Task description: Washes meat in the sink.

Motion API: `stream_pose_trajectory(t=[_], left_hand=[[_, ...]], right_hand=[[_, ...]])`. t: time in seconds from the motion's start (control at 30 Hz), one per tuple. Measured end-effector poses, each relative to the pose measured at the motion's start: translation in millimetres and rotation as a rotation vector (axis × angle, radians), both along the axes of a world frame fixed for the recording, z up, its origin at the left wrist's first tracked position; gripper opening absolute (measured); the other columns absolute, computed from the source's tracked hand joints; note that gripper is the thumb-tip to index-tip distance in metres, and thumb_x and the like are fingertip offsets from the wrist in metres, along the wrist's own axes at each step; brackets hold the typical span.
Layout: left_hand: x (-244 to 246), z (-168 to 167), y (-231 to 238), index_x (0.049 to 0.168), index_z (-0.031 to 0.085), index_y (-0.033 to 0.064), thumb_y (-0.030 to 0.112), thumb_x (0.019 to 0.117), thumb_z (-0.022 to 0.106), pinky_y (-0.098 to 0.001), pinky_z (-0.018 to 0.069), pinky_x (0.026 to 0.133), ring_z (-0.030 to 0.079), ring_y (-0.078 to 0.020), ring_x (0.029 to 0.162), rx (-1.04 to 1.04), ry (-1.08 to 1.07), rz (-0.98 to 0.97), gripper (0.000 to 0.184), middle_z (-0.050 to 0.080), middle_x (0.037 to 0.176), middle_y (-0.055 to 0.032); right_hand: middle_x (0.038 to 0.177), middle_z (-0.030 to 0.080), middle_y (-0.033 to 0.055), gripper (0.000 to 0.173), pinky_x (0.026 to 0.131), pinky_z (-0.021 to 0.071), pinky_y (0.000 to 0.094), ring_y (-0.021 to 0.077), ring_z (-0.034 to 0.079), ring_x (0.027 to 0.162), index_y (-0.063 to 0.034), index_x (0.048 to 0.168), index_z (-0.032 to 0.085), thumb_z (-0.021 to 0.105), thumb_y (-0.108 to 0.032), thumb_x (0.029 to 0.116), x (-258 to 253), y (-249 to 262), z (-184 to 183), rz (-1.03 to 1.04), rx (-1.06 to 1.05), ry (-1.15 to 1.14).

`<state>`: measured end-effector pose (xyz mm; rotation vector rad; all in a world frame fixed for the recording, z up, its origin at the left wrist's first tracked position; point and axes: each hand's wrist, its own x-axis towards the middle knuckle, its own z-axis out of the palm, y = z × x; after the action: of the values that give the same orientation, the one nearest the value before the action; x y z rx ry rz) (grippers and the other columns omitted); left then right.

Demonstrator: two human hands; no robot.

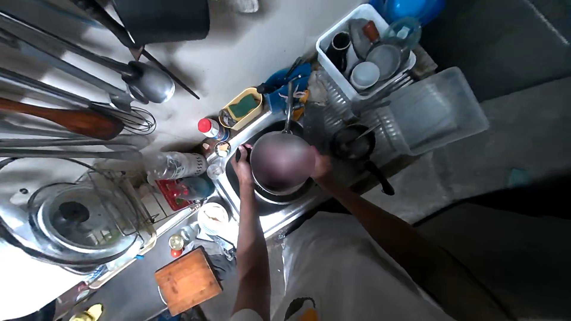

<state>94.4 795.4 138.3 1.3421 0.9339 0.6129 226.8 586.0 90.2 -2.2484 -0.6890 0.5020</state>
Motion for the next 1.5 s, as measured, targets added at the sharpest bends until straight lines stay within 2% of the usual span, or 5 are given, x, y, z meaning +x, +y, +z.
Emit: stream_pose_trajectory(t=[0.17, 0.7, 0.9, 1.07, 1.5], left_hand=[[7.1, -9.9, 13.5, 0.104, 0.069, 0.0067, 0.030, 0.1116, 0.038, -0.0317, 0.0582, 0.080, 0.068, -0.0124, 0.085, -0.025, -0.119, 0.008, 0.040, 0.071, 0.094, -0.0042], [-6.5, -40.7, 6.6, 0.136, 0.064, 0.0242, 0.050, 0.1066, 0.047, -0.0424, 0.0557, 0.093, 0.067, -0.0162, 0.110, -0.211, 0.124, -0.045, 0.042, 0.069, 0.127, -0.0013], [12.7, -50.7, 40.5, 0.127, 0.064, 0.0012, 0.025, 0.1095, 0.049, -0.0400, 0.0560, 0.100, 0.069, -0.0199, 0.110, -0.166, -0.049, -0.013, 0.033, 0.073, 0.117, -0.0115], [-16.2, -35.3, 12.3, 0.146, 0.053, 0.0246, 0.060, 0.1001, 0.054, -0.0503, 0.0535, 0.099, 0.063, -0.0222, 0.121, -0.234, 0.171, -0.023, 0.058, 0.063, 0.138, -0.0062], [-41.7, -58.5, -93.3, 0.143, 0.039, 0.0027, -0.006, 0.0916, 0.052, -0.0435, 0.0605, 0.067, 0.069, -0.0297, 0.084, -0.828, 0.254, 0.176, 0.054, 0.064, 0.109, -0.0218]], right_hand=[[0.121, 0.068, 0.0252, 0.075, 0.097, 0.0521, 0.0617, 0.0412, 0.067, 0.112, -0.0031, 0.146, 0.049, 0.072, -0.051, 0.0932, 8.7, -14.9, -6.7, 0.107, -0.180, 0.251], [0.116, 0.070, 0.0277, 0.042, 0.100, 0.0502, 0.0591, 0.0417, 0.067, 0.113, 0.0039, 0.131, 0.063, 0.052, -0.028, 0.1061, 6.3, -8.8, 0.4, 0.046, -0.309, 0.208], [0.116, 0.071, 0.0221, 0.042, 0.095, 0.0515, 0.0638, 0.0406, 0.068, 0.110, -0.0060, 0.128, 0.066, 0.052, -0.038, 0.1054, 11.4, 14.3, 18.8, 0.011, -0.403, 0.216], [0.123, 0.069, 0.0228, 0.044, 0.102, 0.0492, 0.0603, 0.0394, 0.066, 0.117, -0.0046, 0.137, 0.061, 0.050, -0.034, 0.1061, 5.4, 14.2, 19.9, 0.013, -0.383, 0.223], [0.101, 0.072, 0.0245, 0.046, 0.091, 0.0526, 0.0596, 0.0415, 0.070, 0.101, 0.0015, 0.123, 0.066, 0.046, -0.037, 0.1074, 5.2, -2.2, 14.5, 0.071, -0.411, 0.054]])
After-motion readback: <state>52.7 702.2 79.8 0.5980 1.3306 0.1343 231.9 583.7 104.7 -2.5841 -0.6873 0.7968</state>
